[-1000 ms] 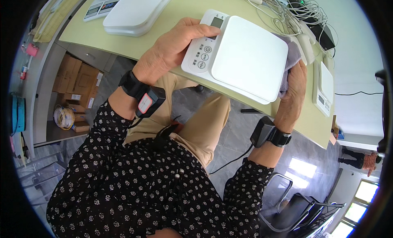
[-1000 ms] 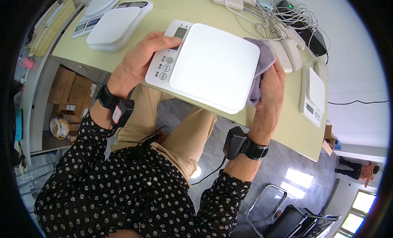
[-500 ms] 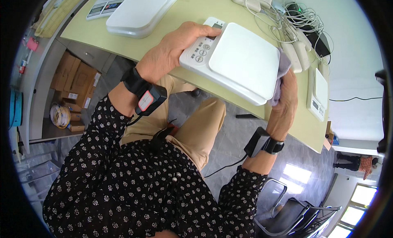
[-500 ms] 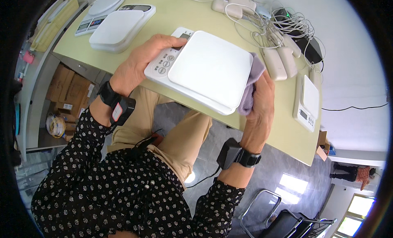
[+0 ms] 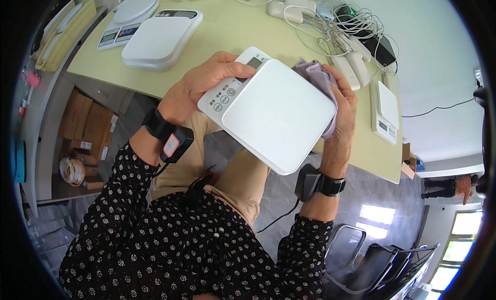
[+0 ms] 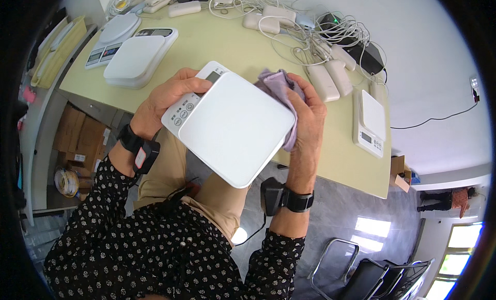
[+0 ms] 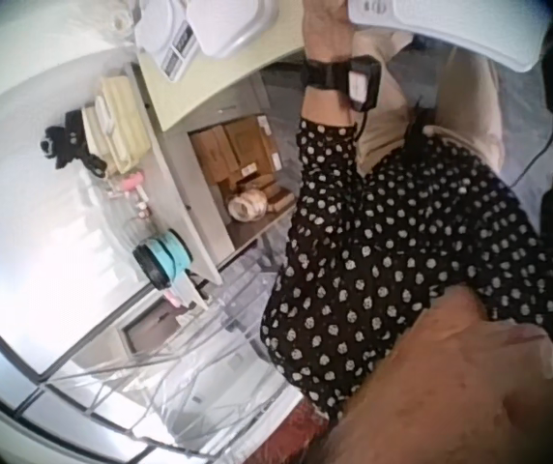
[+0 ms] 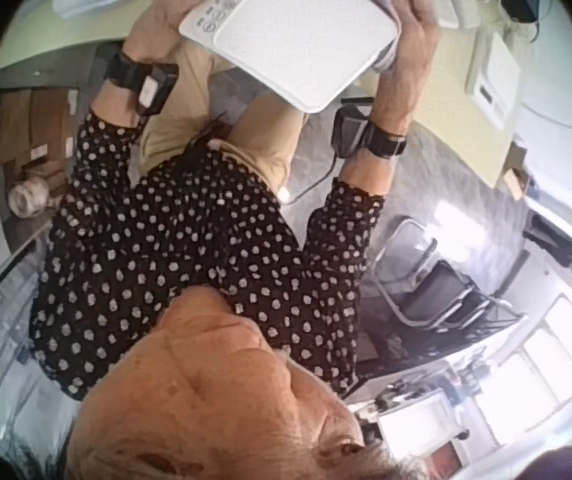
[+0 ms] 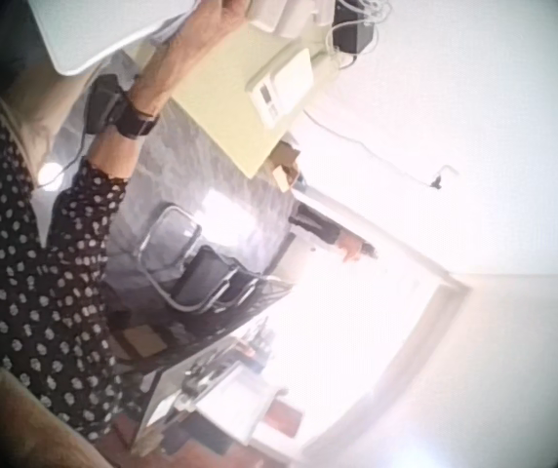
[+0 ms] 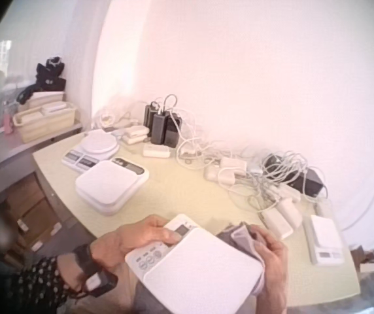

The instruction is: The person wipes a white digital scale with a purple cloth. They clean the top surface, sides, and bottom of the scale, turning it over to reach all areas. The scale is handled one at a time and remains on the table throughout.

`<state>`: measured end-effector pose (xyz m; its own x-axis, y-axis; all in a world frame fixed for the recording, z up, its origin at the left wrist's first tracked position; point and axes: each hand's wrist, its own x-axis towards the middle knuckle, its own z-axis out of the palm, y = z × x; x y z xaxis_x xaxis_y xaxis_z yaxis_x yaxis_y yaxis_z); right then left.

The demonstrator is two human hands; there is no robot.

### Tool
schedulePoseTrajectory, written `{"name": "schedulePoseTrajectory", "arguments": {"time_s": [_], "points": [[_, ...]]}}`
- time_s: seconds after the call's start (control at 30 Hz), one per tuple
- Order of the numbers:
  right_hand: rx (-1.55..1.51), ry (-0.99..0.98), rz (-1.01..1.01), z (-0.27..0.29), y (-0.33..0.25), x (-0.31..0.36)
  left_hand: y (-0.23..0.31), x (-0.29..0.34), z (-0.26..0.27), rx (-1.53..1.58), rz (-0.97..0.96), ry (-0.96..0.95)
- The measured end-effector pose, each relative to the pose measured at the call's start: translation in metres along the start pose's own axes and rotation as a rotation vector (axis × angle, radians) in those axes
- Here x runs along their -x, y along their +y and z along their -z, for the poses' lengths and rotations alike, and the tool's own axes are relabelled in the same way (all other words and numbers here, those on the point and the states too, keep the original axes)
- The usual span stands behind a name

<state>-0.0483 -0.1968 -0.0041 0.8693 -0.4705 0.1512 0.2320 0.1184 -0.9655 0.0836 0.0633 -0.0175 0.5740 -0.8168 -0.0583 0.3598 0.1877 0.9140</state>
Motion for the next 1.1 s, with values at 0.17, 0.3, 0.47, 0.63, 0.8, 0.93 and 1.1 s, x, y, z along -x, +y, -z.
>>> {"name": "schedulePoseTrajectory", "arguments": {"time_s": [0.17, 0.3, 0.47, 0.63, 0.8, 0.93, 1.1], "points": [[-0.423, 0.079, -0.057, 0.004, 0.03, 0.002, -0.001, -0.005, 0.005, 0.35, 0.095, -0.005], [-0.803, -0.053, -0.106, 0.014, 0.018, 0.005, -0.001, -0.005, 0.007, 0.48, 0.113, -0.096], [-0.55, 0.052, -0.09, -0.007, -0.011, 0.011, 0.0, -0.002, 0.008, 0.54, 0.138, -0.099], [-0.304, 0.081, -0.01, -0.024, -0.021, 0.018, -0.002, -0.001, 0.009, 0.567, 0.148, -0.05], [-0.173, 0.124, 0.079, -0.029, -0.018, 0.033, -0.004, -0.003, 0.009, 0.475, 0.073, -0.008], [-0.172, 0.147, 0.063, -0.035, -0.016, 0.043, -0.006, -0.004, 0.007, 0.49, 0.022, -0.033], [-0.113, 0.181, 0.039, -0.037, -0.018, 0.058, -0.009, -0.008, 0.003, 0.44, -0.038, 0.11]]}}
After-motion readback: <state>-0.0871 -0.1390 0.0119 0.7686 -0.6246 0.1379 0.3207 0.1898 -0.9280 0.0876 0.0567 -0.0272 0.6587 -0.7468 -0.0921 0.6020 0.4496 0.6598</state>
